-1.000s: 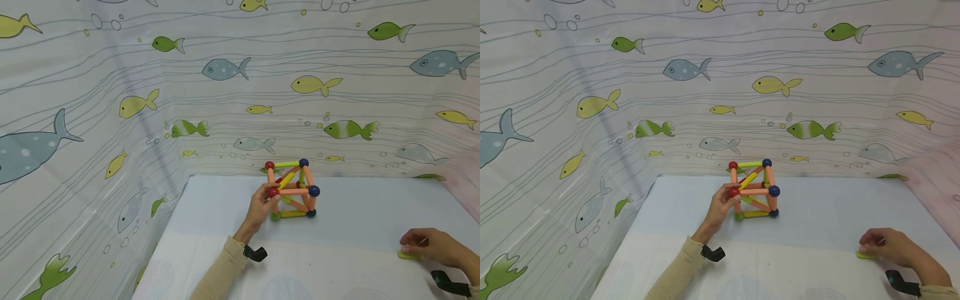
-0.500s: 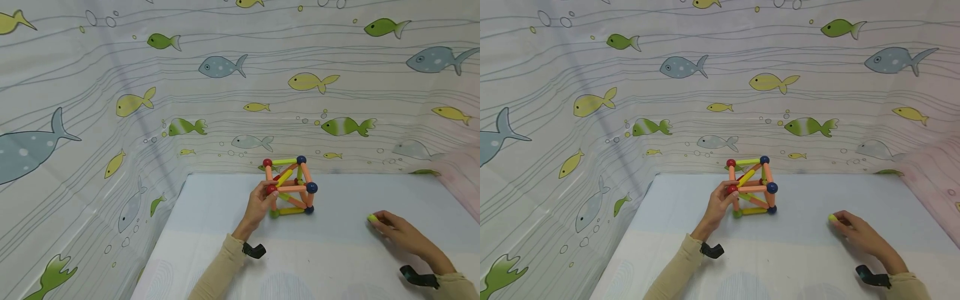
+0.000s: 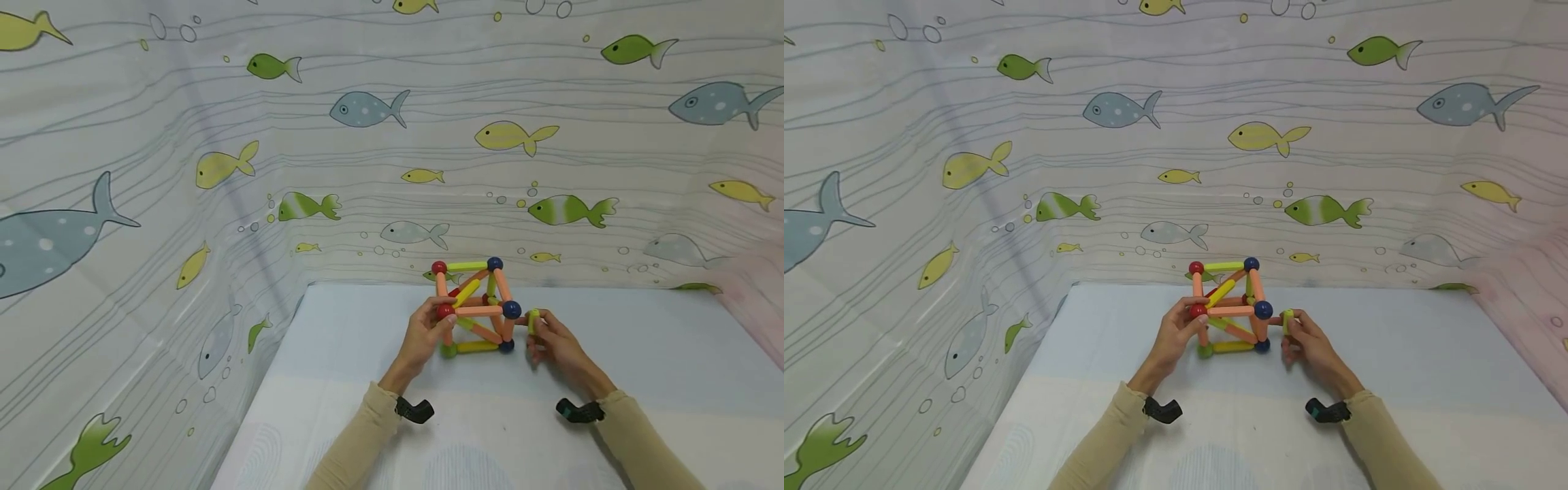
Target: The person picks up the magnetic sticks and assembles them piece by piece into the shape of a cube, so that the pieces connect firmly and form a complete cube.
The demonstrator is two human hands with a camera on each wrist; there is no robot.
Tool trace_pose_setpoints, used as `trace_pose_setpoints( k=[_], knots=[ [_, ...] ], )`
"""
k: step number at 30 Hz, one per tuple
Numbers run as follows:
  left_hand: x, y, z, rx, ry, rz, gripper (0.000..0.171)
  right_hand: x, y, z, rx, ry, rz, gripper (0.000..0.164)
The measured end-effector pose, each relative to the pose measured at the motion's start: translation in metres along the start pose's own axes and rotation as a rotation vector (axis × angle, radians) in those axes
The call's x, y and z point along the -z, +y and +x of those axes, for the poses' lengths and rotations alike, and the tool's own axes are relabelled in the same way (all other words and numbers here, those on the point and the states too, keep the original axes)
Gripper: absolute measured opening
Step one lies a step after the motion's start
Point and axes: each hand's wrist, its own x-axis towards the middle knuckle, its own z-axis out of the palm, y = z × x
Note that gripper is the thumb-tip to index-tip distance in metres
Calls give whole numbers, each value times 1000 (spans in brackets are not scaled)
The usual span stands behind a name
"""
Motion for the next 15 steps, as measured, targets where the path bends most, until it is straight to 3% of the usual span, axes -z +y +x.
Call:
trace_pose_setpoints(
  k=[4, 9, 15],
  knots=[
    [0, -1, 0, -8, -8, 1, 35, -5, 1, 11, -45, 6, 21, 31],
    [1, -3, 0, -10, -10, 13, 35, -13, -2, 22, -70, -59, 15, 31],
    [2, -1, 1, 2, -16, 15, 36, -21, -8, 25, -94, -62, -95, 39]
  ],
)
